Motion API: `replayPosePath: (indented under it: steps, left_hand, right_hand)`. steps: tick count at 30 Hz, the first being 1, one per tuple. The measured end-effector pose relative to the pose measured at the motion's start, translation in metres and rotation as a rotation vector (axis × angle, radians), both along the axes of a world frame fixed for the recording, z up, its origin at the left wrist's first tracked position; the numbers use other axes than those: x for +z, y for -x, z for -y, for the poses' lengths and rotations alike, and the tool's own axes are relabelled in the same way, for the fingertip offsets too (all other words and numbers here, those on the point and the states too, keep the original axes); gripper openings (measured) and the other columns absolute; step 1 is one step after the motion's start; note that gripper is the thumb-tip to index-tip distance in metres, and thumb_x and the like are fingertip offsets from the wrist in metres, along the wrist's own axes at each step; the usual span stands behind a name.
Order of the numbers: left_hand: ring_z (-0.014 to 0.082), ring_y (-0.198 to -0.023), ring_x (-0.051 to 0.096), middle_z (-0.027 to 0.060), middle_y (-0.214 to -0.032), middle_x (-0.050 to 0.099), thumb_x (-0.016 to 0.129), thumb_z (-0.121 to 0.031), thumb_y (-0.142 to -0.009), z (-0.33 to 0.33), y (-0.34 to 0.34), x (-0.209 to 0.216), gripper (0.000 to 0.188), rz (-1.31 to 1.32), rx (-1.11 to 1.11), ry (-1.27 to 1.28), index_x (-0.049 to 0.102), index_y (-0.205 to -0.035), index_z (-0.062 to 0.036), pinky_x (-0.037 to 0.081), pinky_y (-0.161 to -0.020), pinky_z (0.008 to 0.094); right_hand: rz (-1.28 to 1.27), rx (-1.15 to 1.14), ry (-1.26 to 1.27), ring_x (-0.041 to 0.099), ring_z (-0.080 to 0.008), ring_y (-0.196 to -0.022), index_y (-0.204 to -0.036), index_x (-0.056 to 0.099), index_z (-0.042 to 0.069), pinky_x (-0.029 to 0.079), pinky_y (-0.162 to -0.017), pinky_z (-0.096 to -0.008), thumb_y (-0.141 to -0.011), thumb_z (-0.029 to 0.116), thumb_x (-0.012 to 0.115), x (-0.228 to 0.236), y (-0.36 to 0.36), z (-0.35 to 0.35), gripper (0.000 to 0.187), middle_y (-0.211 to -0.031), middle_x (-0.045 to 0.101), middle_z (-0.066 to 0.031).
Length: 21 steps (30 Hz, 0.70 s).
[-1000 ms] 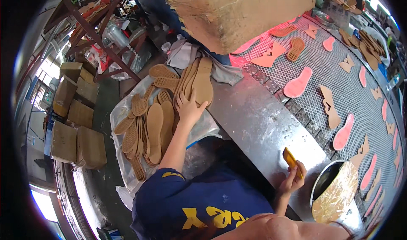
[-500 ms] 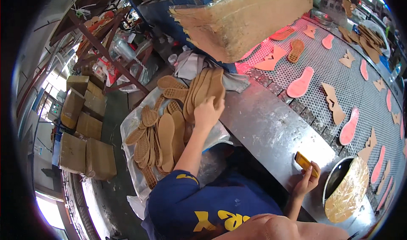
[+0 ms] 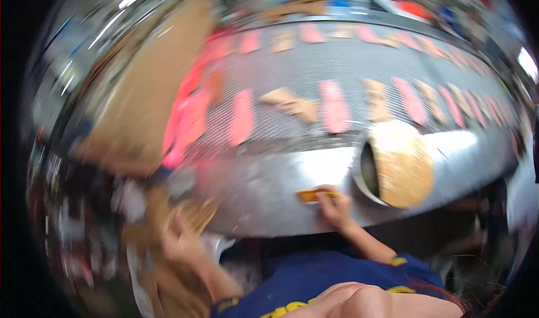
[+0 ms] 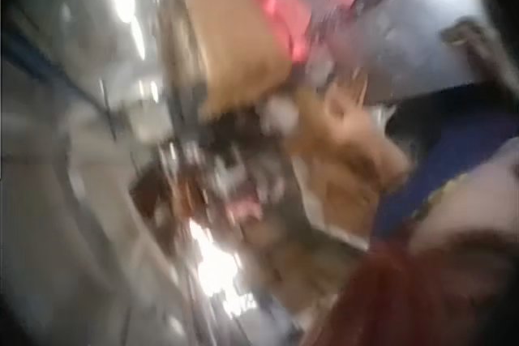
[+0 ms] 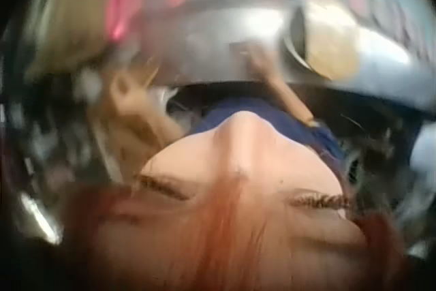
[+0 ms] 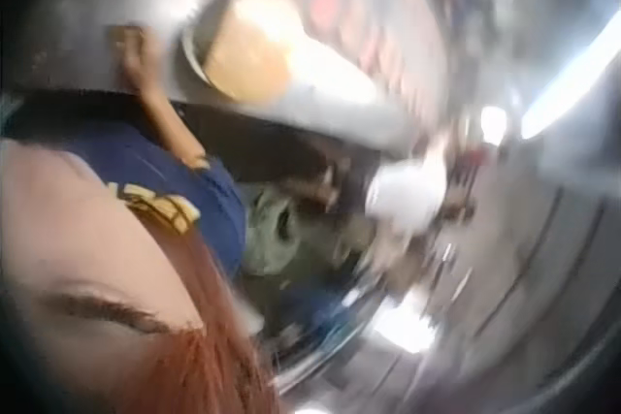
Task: The person repeatedly picks up shoe sole parts from a stack and applies a substance to their textured surfaces using a yellow plastic scraper. They dip the scraper into a container to reload the substance and then spread it across the sole before placing the treated part onto a moving conveyor belt.
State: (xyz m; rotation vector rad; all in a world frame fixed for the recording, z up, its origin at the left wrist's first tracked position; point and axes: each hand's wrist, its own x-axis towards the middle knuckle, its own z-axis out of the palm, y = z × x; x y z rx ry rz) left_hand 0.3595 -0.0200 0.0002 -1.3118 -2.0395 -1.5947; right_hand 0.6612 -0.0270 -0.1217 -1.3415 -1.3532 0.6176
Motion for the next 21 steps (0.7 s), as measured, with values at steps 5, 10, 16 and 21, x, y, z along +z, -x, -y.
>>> replayPosePath:
  steps: [5,10,16,21]
  left_hand:
    - [0.0236,-0.081,0.068,0.0152,-0.093,0.072,0.073,-0.031,-0.086,-0.038,0.011,-0.029,0.037,-0.292,0.05,-0.072,0.069,-0.1,0.0031,0.054,-0.074,0.0325]
    - [0.0273,-0.079,0.067,0.0202,-0.092,0.069,0.071,-0.026,-0.089,-0.077,0.014,-0.073,0.039,-0.062,-0.02,0.22,0.065,-0.104,0.0093,0.053,-0.071,0.0365]
    - [0.0304,-0.082,0.065,0.0222,-0.096,0.066,0.061,-0.026,-0.095,-0.086,0.044,-0.16,0.036,0.115,-0.259,0.252,0.059,-0.11,0.007,0.051,-0.073,0.0381]
    - [0.0245,-0.095,0.064,0.0176,-0.119,0.058,0.054,-0.022,-0.099,-0.084,0.032,-0.167,0.044,0.742,-0.514,0.337,0.04,-0.137,-0.0033,0.059,-0.07,0.0325]
  right_hand:
    - [-0.178,0.005,-0.041,0.067,-0.0186,-0.077,-0.106,0.064,0.0,0.052,-0.068,-0.0316,-0.093,0.013,0.059,-0.013,-0.012,-0.006,0.018,-0.089,0.069,-0.0147]
    - [-0.177,-0.004,-0.093,0.062,-0.0164,-0.069,-0.108,0.063,0.003,0.05,-0.065,-0.0307,-0.093,0.014,0.06,-0.021,-0.012,-0.002,0.019,-0.084,0.067,-0.0128]
    - [-0.183,0.047,-0.004,0.063,-0.0153,-0.082,-0.111,0.062,0.001,0.051,-0.072,-0.0303,-0.095,0.013,0.058,-0.026,-0.013,0.0,0.02,-0.092,0.067,-0.0111]
    - [-0.257,-0.01,-0.169,0.062,-0.0165,-0.075,-0.113,0.06,0.003,0.049,-0.068,-0.0308,-0.092,0.007,0.06,-0.024,-0.02,0.002,0.022,-0.092,0.065,-0.0132]
